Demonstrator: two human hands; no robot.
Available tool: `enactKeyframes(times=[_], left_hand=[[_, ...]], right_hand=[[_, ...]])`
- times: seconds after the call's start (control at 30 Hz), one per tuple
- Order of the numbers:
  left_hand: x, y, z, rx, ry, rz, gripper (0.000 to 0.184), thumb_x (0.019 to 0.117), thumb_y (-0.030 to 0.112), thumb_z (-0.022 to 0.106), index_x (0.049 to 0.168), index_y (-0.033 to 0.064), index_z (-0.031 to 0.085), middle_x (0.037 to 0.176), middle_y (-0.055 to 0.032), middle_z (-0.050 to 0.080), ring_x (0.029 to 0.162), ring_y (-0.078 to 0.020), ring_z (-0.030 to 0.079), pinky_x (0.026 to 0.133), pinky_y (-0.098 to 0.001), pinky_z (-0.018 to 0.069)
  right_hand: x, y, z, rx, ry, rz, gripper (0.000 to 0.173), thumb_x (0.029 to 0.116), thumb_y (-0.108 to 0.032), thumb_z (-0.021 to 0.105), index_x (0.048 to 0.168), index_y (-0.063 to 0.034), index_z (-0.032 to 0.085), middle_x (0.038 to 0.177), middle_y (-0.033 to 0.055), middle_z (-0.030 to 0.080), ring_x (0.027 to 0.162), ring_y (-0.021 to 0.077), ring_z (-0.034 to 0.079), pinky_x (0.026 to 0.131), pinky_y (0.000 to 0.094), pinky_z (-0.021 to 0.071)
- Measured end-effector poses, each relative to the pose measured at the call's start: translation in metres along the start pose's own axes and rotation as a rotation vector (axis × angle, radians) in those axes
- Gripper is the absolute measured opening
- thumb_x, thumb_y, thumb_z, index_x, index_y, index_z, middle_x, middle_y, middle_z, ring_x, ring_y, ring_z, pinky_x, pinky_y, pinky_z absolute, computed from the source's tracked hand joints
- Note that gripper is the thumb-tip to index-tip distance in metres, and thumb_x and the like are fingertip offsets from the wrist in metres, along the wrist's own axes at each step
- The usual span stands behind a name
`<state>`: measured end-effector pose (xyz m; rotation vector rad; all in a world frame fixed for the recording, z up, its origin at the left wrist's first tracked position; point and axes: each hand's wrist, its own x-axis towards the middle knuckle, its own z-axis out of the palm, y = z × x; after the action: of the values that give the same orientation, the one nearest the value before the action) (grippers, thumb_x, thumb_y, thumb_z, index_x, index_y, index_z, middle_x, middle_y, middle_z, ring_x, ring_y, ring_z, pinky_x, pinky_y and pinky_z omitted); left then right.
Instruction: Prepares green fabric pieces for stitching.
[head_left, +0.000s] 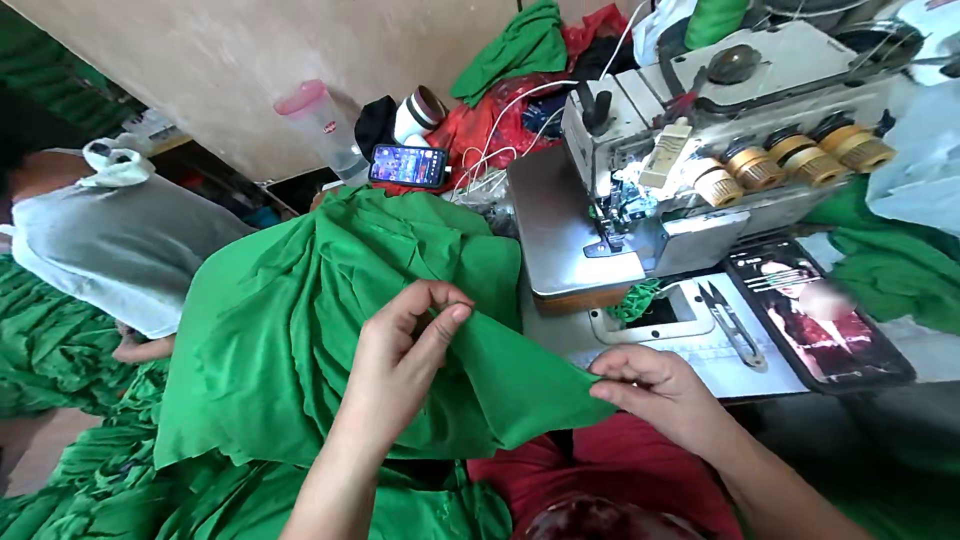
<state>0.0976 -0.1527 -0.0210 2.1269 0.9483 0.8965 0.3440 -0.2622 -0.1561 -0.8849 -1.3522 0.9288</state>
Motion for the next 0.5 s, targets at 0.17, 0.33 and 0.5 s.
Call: enactKeyframes(times=[0.17,0.33,0.5], left_hand=[[0.015,0.011,0.007,-0.23,-0.129,-0.022,0.011,0.1061,0.021,0.053,0.103,0.0195,0.064,0.08,0.0115,0.066,0.054,0.0048,0.056,0.052,-0.0092,0.0489],[0.021,0.004,0.015,-0.268,-0.15,-0.032,0.01,0.1061,0.019,0.053,0.102,0.0171,0.062,0.079,0.0087,0.065,0.051,0.0036,0.054,0.048,-0.0108,0.0484],[0.015,0.007,0.013,-0.293,-0.151,-0.034,0.009,0.1058,0.019,0.054,0.102,0.0181,0.062,0.071,0.011,0.06,0.05,0.0041,0.054,0.048,-0.0107,0.049]], right_hand=[[0.001,0.008,-0.006,0.166,-0.126,-0.017,0.03,0.0895,-0.013,0.077,0.111,-0.0162,0.056,0.116,-0.0063,0.067,0.097,-0.001,0.067,0.082,0.0181,0.0581],[-0.007,0.011,-0.013,0.022,-0.116,-0.019,0.023,0.093,-0.016,0.073,0.114,-0.009,0.066,0.113,-0.0027,0.067,0.091,-0.0037,0.065,0.08,0.0148,0.0567],[-0.007,0.013,-0.014,-0.132,-0.059,-0.034,0.016,0.0963,-0.019,0.069,0.103,-0.0047,0.07,0.107,0.003,0.068,0.092,-0.003,0.064,0.08,0.0127,0.0553]])
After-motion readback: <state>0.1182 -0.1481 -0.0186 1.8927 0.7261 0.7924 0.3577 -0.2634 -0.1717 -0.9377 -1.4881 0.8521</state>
